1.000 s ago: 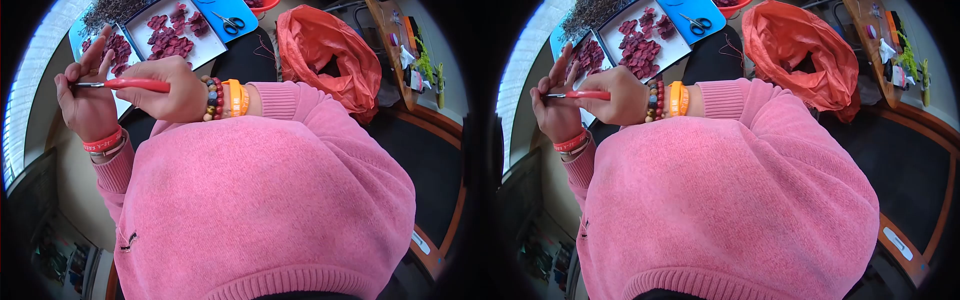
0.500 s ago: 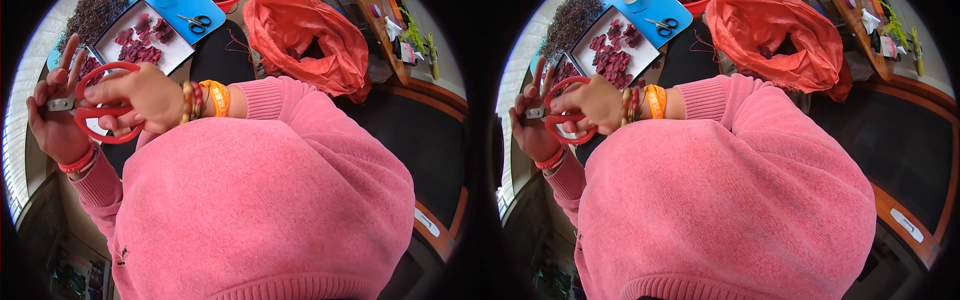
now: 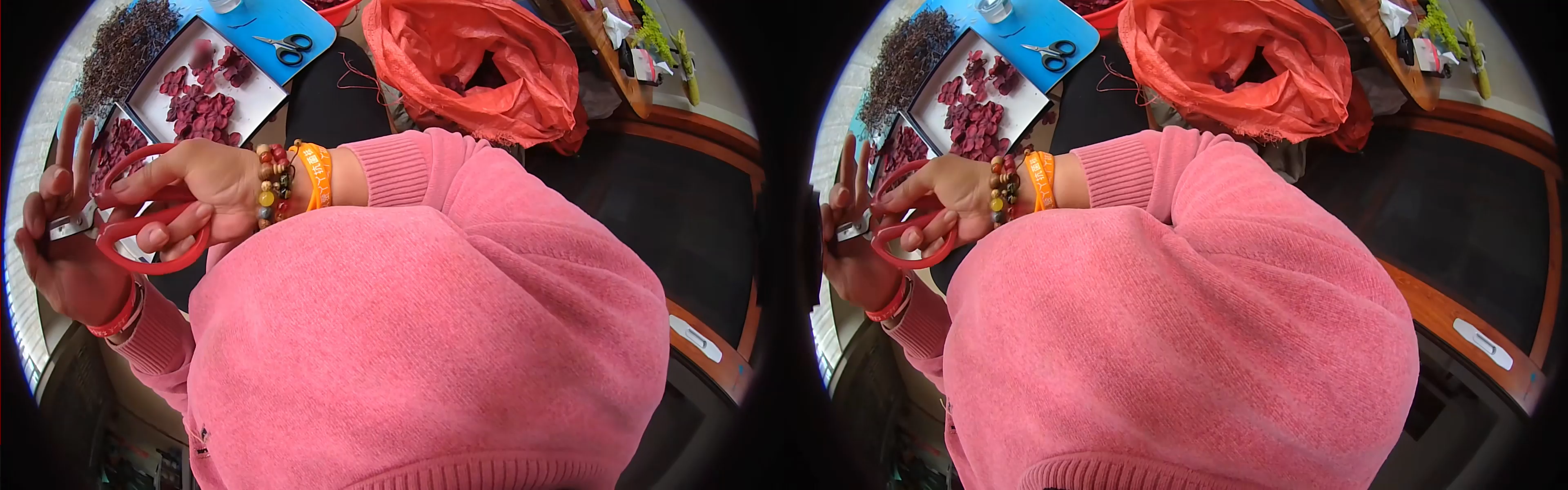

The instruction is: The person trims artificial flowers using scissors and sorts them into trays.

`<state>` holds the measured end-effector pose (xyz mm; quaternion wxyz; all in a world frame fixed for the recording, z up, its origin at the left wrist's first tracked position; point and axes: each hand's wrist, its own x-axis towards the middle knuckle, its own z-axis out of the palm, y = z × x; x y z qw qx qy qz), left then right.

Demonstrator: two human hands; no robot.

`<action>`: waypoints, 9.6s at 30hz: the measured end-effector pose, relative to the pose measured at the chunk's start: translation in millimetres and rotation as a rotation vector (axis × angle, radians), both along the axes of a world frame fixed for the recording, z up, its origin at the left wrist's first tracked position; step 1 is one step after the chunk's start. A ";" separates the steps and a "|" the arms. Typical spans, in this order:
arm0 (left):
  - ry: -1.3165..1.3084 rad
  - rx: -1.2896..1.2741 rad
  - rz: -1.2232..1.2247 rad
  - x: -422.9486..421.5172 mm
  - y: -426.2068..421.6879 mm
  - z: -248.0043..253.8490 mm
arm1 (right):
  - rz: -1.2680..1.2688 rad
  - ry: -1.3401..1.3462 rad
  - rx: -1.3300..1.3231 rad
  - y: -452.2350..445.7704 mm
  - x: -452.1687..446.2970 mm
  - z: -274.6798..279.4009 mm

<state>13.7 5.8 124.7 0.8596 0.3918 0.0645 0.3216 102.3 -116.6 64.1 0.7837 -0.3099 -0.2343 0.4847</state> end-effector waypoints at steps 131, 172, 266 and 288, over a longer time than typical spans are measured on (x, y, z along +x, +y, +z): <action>0.408 -0.001 0.099 98.7 -140.5 -104.3 | -0.763 -1.218 -0.373 -148.4 38.0 -52.4; -0.217 0.162 -0.088 82.8 -151.7 -60.0 | -0.269 -0.047 -0.343 -170.4 28.4 12.0; 0.145 0.102 0.010 103.2 -159.2 -85.9 | -0.585 -0.967 -0.161 -167.2 53.2 -35.3; -0.072 0.247 0.009 88.7 -151.6 -77.4 | 0.203 0.345 -0.260 -173.5 61.6 -15.4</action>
